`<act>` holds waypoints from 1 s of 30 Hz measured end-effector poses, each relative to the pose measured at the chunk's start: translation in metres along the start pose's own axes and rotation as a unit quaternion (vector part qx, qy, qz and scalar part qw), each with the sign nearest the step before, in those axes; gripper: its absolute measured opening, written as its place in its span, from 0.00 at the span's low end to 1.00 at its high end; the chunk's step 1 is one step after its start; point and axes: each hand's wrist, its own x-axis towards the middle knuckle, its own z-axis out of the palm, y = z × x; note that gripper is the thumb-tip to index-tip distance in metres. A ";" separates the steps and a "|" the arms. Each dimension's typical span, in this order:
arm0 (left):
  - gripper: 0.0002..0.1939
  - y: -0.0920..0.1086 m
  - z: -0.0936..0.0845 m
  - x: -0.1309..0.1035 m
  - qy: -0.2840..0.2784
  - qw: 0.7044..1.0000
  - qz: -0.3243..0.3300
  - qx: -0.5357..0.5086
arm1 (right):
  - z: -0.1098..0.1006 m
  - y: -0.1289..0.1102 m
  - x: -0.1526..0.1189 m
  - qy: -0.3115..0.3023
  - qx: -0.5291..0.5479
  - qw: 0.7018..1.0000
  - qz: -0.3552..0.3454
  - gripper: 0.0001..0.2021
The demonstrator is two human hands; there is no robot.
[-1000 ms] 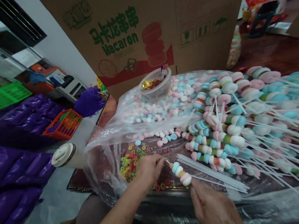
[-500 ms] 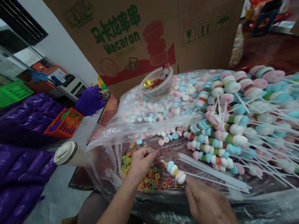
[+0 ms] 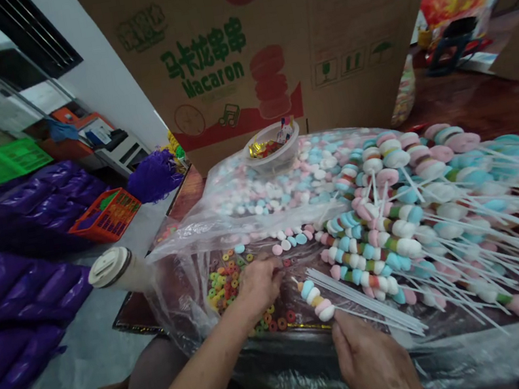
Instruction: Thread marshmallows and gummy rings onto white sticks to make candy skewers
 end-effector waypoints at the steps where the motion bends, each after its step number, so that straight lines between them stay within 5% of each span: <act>1: 0.05 -0.001 0.000 -0.002 0.012 0.998 -0.012 -0.053 | 0.000 0.000 0.000 -0.001 0.005 1.000 -0.002 0.11; 6: 0.06 -0.003 0.003 -0.031 0.004 0.909 -0.178 -0.376 | 0.003 -0.012 0.002 -0.033 0.023 0.999 -0.004 0.13; 16: 0.05 0.003 0.013 -0.046 0.074 0.855 -0.241 -0.454 | 0.012 -0.020 -0.003 -0.035 -0.018 0.999 -0.006 0.13; 18: 0.05 0.001 0.013 -0.047 0.085 0.861 -0.236 -0.442 | 0.010 -0.020 -0.003 -0.044 -0.025 0.999 -0.010 0.13; 23: 0.05 -0.002 0.009 -0.050 0.119 0.944 -0.108 -0.290 | 0.006 -0.024 0.003 -0.046 -0.024 0.998 -0.029 0.14; 28: 0.05 0.001 0.008 -0.043 0.091 0.925 -0.154 -0.334 | 0.009 -0.025 0.001 -0.049 -0.027 0.998 -0.022 0.13; 30: 0.06 0.003 0.009 -0.047 0.081 0.938 -0.121 -0.316 | 0.011 -0.024 0.001 -0.049 -0.038 0.998 -0.008 0.13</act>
